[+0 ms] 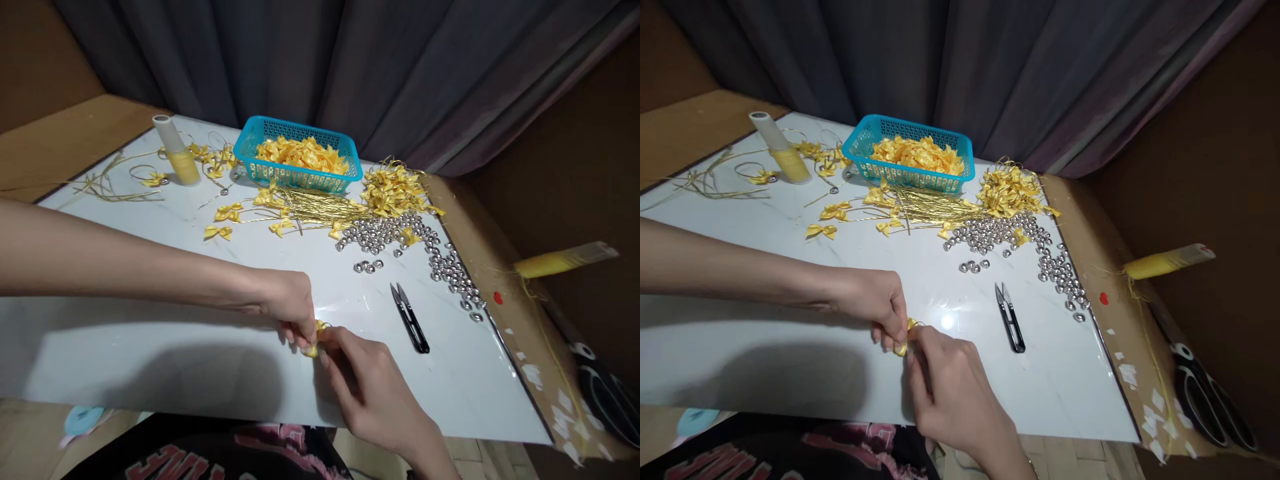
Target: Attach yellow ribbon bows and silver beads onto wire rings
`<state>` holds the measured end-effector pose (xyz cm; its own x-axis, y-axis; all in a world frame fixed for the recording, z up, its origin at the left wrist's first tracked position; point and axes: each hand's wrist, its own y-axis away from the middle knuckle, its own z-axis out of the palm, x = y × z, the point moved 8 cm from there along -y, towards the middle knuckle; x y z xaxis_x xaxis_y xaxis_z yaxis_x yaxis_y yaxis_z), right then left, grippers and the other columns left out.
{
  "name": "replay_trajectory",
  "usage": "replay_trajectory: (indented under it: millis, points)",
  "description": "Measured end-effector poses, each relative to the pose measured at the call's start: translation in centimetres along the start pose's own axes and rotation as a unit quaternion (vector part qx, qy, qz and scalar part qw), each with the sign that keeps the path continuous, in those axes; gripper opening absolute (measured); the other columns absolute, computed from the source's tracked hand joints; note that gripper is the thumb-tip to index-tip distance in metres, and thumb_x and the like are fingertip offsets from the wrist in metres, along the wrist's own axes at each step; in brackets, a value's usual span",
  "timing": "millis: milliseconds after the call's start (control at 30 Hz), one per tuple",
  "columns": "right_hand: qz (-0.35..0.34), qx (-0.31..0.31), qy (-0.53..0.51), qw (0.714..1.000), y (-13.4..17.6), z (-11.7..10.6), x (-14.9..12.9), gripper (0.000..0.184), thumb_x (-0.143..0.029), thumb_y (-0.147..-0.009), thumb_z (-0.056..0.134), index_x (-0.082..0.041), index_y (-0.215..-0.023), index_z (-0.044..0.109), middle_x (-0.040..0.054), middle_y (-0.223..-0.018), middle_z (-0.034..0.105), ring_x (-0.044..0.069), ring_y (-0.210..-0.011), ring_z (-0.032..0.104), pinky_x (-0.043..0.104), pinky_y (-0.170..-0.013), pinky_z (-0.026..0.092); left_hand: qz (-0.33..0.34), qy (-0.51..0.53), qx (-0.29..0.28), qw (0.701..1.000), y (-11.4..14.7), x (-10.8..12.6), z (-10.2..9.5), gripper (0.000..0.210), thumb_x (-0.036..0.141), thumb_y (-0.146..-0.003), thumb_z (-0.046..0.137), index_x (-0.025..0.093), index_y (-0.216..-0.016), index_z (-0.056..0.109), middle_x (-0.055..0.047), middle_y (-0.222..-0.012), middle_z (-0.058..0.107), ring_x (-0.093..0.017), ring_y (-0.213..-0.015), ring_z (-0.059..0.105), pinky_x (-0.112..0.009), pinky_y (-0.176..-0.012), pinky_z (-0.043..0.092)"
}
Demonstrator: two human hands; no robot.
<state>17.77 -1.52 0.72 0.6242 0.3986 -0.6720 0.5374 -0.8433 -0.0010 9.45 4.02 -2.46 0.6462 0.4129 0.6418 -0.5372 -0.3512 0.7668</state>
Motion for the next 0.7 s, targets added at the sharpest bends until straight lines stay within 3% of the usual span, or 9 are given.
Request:
replay_trajectory:
  millis: [67,167,267,367,500,700]
  points:
    - [0.009,0.005,-0.016,1.0,0.0,-0.5,0.3,0.012,-0.019,-0.09,0.04,-0.018,-0.092,0.052,0.0007,-0.073,0.059,0.013,-0.058,0.05,0.028,-0.054,0.04,-0.003,-0.004,-0.002,1.0,0.1,0.0,0.0,0.008,0.01,-0.061,0.063,0.011,-0.057,0.07,-0.004,-0.056,0.068,-0.012,-0.06,0.061,-0.025,-0.065,0.049]
    - [-0.007,0.061,-0.026,0.998,-0.1,-2.1,0.4,0.009,-0.017,-0.089,0.043,-0.018,-0.089,0.053,0.0012,-0.073,0.057,0.013,-0.061,0.051,0.028,-0.055,0.042,-0.011,-0.007,0.0,1.0,0.2,0.1,0.0,0.008,0.01,-0.062,0.063,0.01,-0.057,0.069,-0.004,-0.058,0.068,-0.012,-0.059,0.061,-0.024,-0.065,0.048]
    - [-0.055,0.109,-0.026,0.992,-0.2,-3.2,-0.1,0.012,-0.011,-0.088,0.046,-0.016,-0.095,0.054,0.0067,-0.091,0.06,0.017,-0.086,0.056,0.032,-0.074,0.047,-0.022,-0.009,0.003,1.0,0.3,0.0,0.1,0.009,0.008,-0.063,0.063,0.01,-0.056,0.068,-0.003,-0.055,0.067,-0.01,-0.059,0.06,-0.022,-0.063,0.047]
    - [-0.083,0.099,-0.045,0.991,-0.4,-3.0,-0.4,0.019,-0.008,-0.089,0.046,-0.016,-0.104,0.054,0.0092,-0.105,0.059,0.018,-0.103,0.053,0.034,-0.087,0.047,-0.02,-0.015,0.007,1.0,0.3,0.1,0.1,0.01,0.007,-0.062,0.063,0.011,-0.054,0.068,-0.001,-0.052,0.064,-0.01,-0.058,0.059,-0.022,-0.061,0.046]
    - [-0.079,0.071,-0.086,0.991,-0.7,-2.0,-0.3,0.019,-0.008,-0.09,0.045,-0.018,-0.103,0.056,0.007,-0.099,0.062,0.016,-0.097,0.056,0.031,-0.082,0.05,0.002,-0.045,0.01,0.999,0.1,0.3,-0.1,0.011,0.007,-0.062,0.061,0.013,-0.055,0.068,0.001,-0.049,0.062,-0.011,-0.057,0.059,-0.022,-0.06,0.046]
    - [-0.066,0.087,-0.094,0.99,-0.7,-1.4,0.0,0.017,-0.008,-0.091,0.045,-0.016,-0.098,0.059,0.0069,-0.093,0.062,0.016,-0.089,0.058,0.03,-0.076,0.05,0.042,-0.13,0.035,0.99,0.1,0.8,-0.5,0.011,0.008,-0.063,0.06,0.012,-0.062,0.071,0.001,-0.051,0.063,-0.012,-0.056,0.058,-0.019,-0.055,0.043]
